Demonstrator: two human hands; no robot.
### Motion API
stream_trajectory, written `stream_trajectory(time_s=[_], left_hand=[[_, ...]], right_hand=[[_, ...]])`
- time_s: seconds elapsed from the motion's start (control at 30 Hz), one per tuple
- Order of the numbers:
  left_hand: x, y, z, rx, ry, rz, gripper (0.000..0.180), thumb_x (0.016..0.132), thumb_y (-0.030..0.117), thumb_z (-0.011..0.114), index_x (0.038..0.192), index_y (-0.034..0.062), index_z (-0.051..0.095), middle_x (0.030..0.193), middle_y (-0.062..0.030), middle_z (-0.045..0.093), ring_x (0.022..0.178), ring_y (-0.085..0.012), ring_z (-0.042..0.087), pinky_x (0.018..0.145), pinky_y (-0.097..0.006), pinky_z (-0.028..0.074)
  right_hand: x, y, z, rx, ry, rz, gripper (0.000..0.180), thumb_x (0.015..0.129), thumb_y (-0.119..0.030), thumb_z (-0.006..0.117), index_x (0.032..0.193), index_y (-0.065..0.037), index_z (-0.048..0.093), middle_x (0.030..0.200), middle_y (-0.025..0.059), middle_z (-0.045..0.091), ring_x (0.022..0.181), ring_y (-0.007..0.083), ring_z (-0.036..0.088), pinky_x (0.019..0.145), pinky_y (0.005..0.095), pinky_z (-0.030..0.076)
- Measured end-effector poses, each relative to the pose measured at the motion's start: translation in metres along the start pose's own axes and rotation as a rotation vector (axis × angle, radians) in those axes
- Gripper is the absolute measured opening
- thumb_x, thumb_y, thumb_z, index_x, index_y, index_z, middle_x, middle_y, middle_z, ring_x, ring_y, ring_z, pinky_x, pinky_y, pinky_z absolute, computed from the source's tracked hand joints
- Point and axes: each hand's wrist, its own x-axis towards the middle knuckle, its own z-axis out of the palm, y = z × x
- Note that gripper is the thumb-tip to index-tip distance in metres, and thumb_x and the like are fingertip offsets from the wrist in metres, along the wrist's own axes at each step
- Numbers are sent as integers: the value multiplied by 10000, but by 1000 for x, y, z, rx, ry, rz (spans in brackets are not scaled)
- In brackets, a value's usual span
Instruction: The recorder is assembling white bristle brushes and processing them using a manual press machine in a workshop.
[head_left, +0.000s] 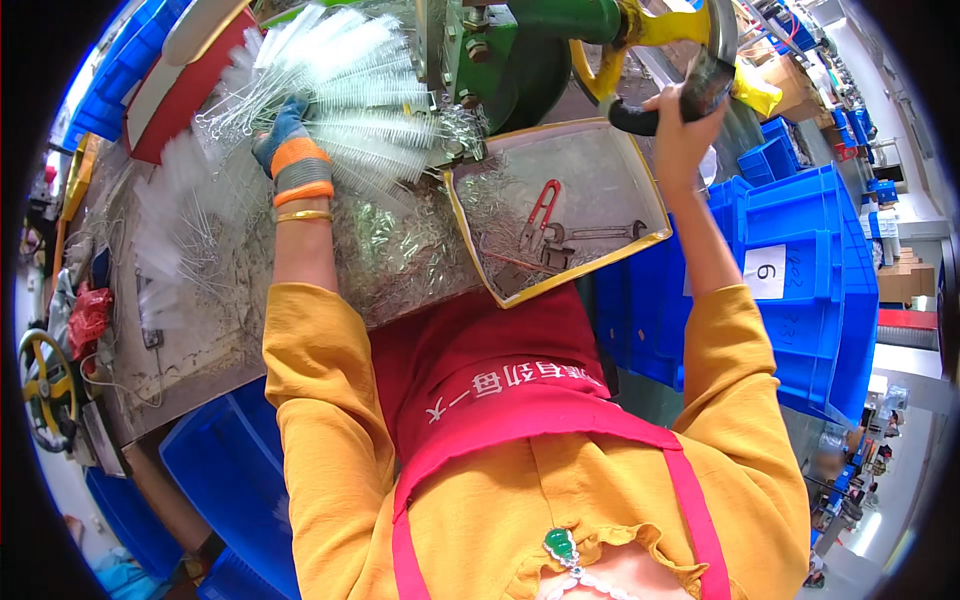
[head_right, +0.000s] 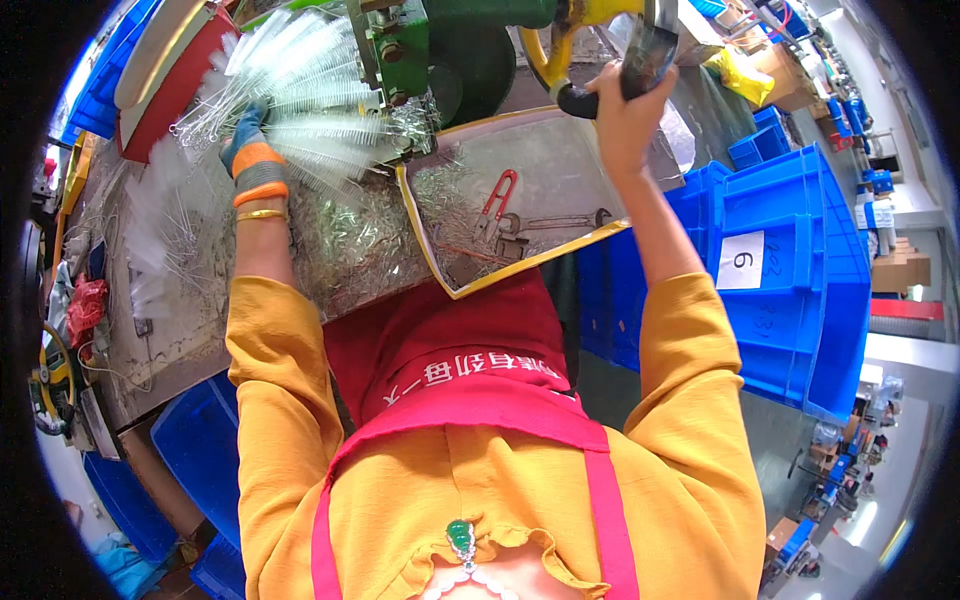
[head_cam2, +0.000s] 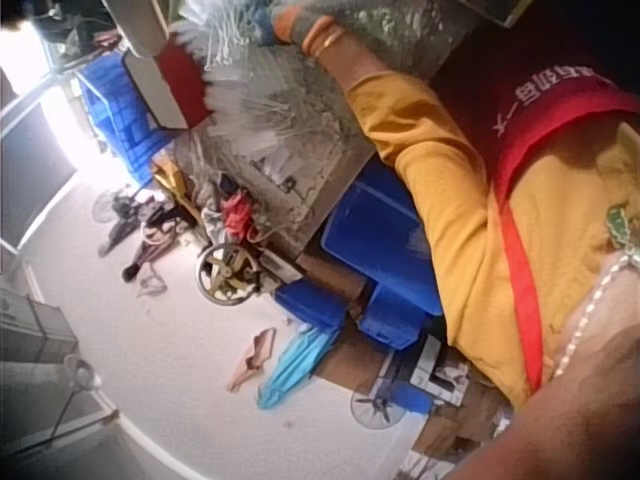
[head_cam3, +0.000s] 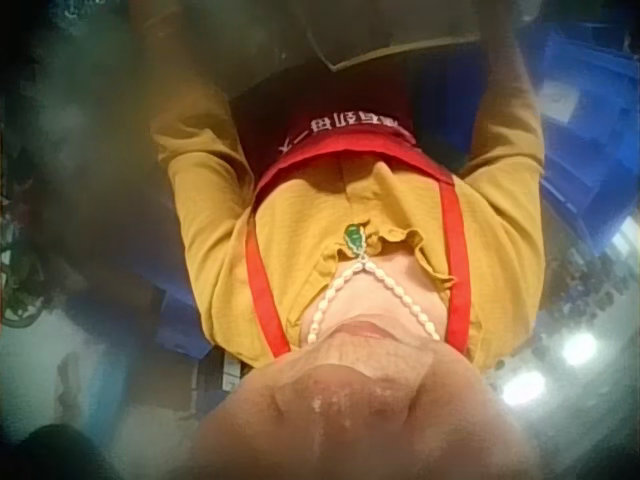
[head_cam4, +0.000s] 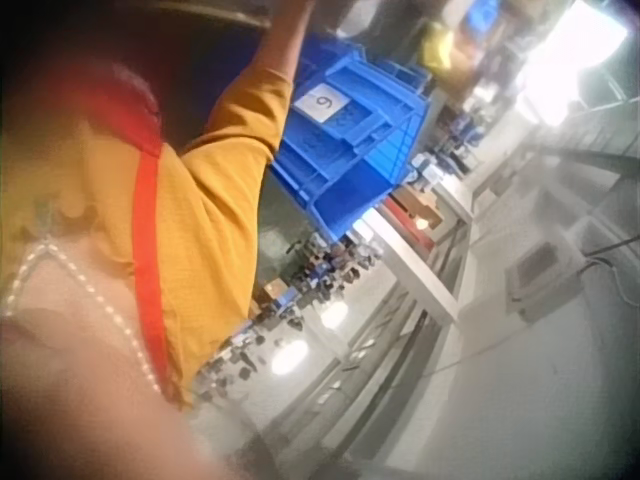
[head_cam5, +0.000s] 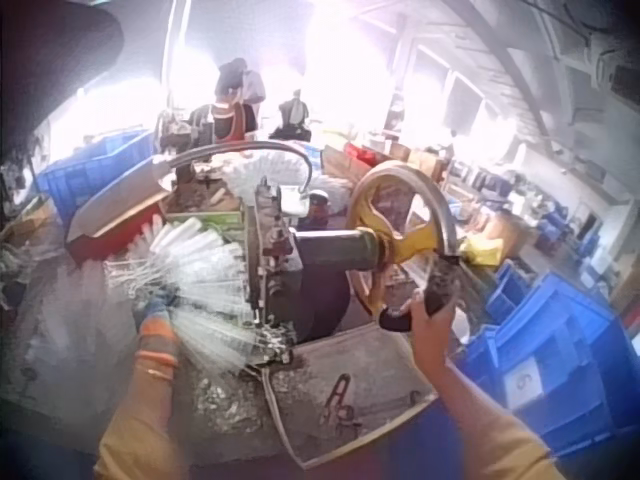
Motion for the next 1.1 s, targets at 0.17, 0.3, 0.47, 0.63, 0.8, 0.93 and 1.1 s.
stream_trajectory(time_s=[0.17,0.3,0.47,0.63,0.8,0.93,1.1], left_hand=[[34,-13,-25,-284,-548,-115,366,672,170,658,976,4,537,843,-53,580,673,-143,544,656,-248,444],[17,-8,-25,35,-869,-11,357,666,93,653,994,20,531,894,-34,570,742,-127,542,689,-259,439],[38,-32,-25,126,-514,211,363,653,51,656,980,-16,513,831,-46,570,662,-123,538,604,-234,444],[35,-38,-27,-224,-283,120,301,622,26,686,870,-23,522,735,-70,574,579,-140,540,543,-261,453],[26,-33,-18,-238,-263,109,260,628,25,679,839,-21,534,737,-72,576,575,-146,541,537,-263,453],[33,-38,-18,-237,-286,126,255,619,39,687,818,-2,534,735,-63,569,575,-145,532,546,-260,450],[37,-34,-24,-72,-194,130,266,616,27,679,830,-10,527,743,-70,563,587,-145,531,556,-261,451]], right_hand=[[15,-17,3,-84,-84,104,220,714,-64,533,856,-4,376,568,70,518,486,131,535,483,246,438],[-7,1,5,-3,35,65,222,725,-75,526,874,6,383,556,64,511,484,126,532,482,241,440],[6,-15,-2,-49,-7,74,217,716,-85,527,853,5,385,566,72,515,479,128,539,457,251,441],[46,-27,-8,-233,-240,109,244,691,-116,537,839,39,420,580,91,525,466,150,540,465,258,446],[95,-43,-7,-452,-407,178,167,677,-146,514,645,15,483,494,57,494,459,118,519,449,247,431],[101,-74,13,-393,-410,158,139,704,-77,466,620,26,505,459,52,475,376,121,463,359,255,359],[72,-47,2,-367,-324,89,136,699,-110,495,664,21,495,485,49,488,417,118,488,410,243,393]])
